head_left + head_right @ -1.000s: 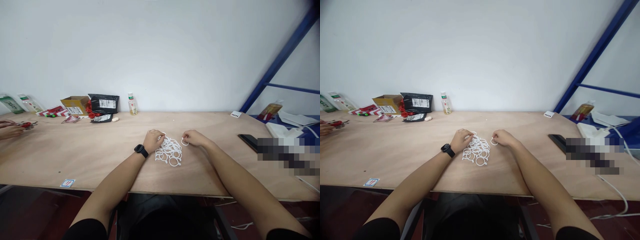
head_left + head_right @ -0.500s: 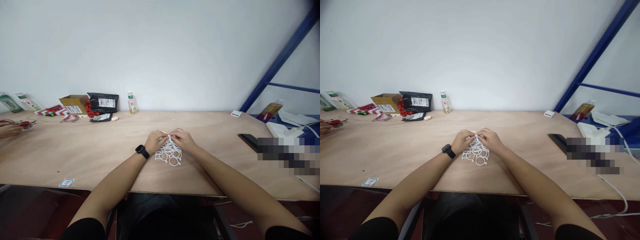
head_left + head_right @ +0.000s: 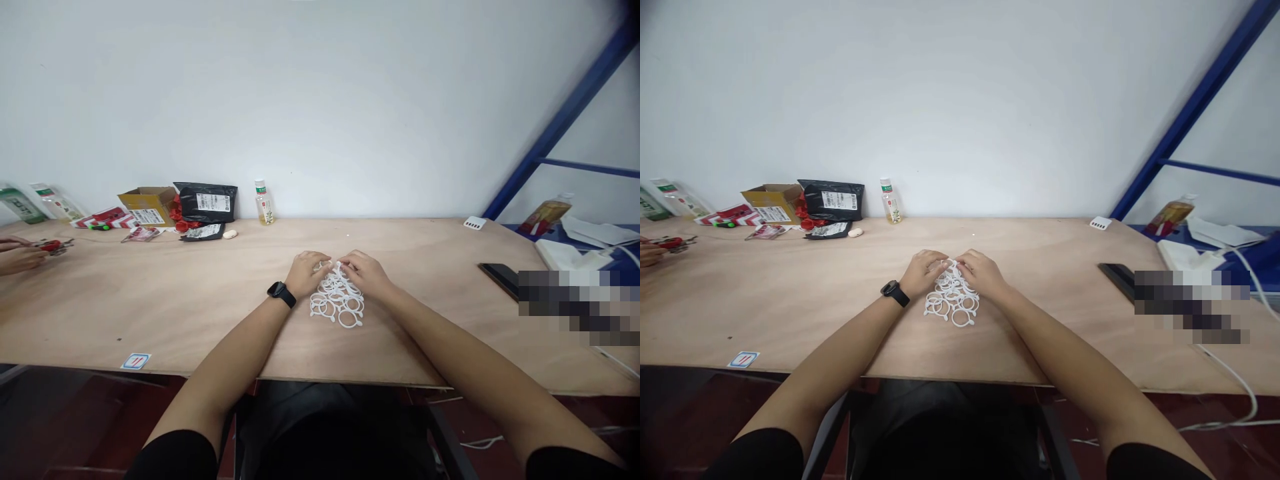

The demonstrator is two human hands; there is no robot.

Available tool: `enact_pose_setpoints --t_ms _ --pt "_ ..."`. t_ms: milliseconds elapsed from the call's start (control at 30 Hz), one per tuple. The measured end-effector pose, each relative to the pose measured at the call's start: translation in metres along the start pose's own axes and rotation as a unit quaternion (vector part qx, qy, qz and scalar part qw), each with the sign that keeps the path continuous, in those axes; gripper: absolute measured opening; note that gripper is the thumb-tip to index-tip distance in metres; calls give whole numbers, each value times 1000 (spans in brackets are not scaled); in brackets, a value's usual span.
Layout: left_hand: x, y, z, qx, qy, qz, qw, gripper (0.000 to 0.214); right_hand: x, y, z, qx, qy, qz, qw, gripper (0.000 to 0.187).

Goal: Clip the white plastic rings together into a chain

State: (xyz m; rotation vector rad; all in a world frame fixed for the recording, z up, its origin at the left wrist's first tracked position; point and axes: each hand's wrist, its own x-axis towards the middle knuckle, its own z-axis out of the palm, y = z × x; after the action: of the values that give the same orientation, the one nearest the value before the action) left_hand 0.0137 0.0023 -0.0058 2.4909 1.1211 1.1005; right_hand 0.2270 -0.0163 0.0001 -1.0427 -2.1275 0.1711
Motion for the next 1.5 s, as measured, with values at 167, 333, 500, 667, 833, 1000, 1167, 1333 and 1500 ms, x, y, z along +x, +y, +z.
enact_pose_setpoints --t_ms 167,333,500,667,833,1000,1167,1333,1500 --pt "-2 -11 5 35 -114 -66 991 51 -1 21 11 51 -17 84 995 14" --pt "-2 2 5 19 -193 -32 980 47 -3 26 20 70 -70 111 989 15" --pt "-4 12 0 34 -179 -15 983 46 -5 19 18 112 -103 121 981 16" --pt "-5 14 -6 45 -168 -8 985 45 -7 12 19 124 -117 116 978 16" --pt "-4 14 -8 43 -156 1 987 53 -7 10 19 124 -84 116 982 16" --pt "-4 11 -4 46 -144 -11 988 58 -4 6 12 71 -22 78 994 15" --pt "-3 14 -4 7 -97 -7 995 47 -4 -1 11 28 35 6 999 15" --pt "-2 21 -1 1 -60 6 998 29 -6 -5 14 30 37 -31 998 16" --pt "-4 19 1 39 -44 37 998 22 -6 -9 10 59 35 -26 997 15"
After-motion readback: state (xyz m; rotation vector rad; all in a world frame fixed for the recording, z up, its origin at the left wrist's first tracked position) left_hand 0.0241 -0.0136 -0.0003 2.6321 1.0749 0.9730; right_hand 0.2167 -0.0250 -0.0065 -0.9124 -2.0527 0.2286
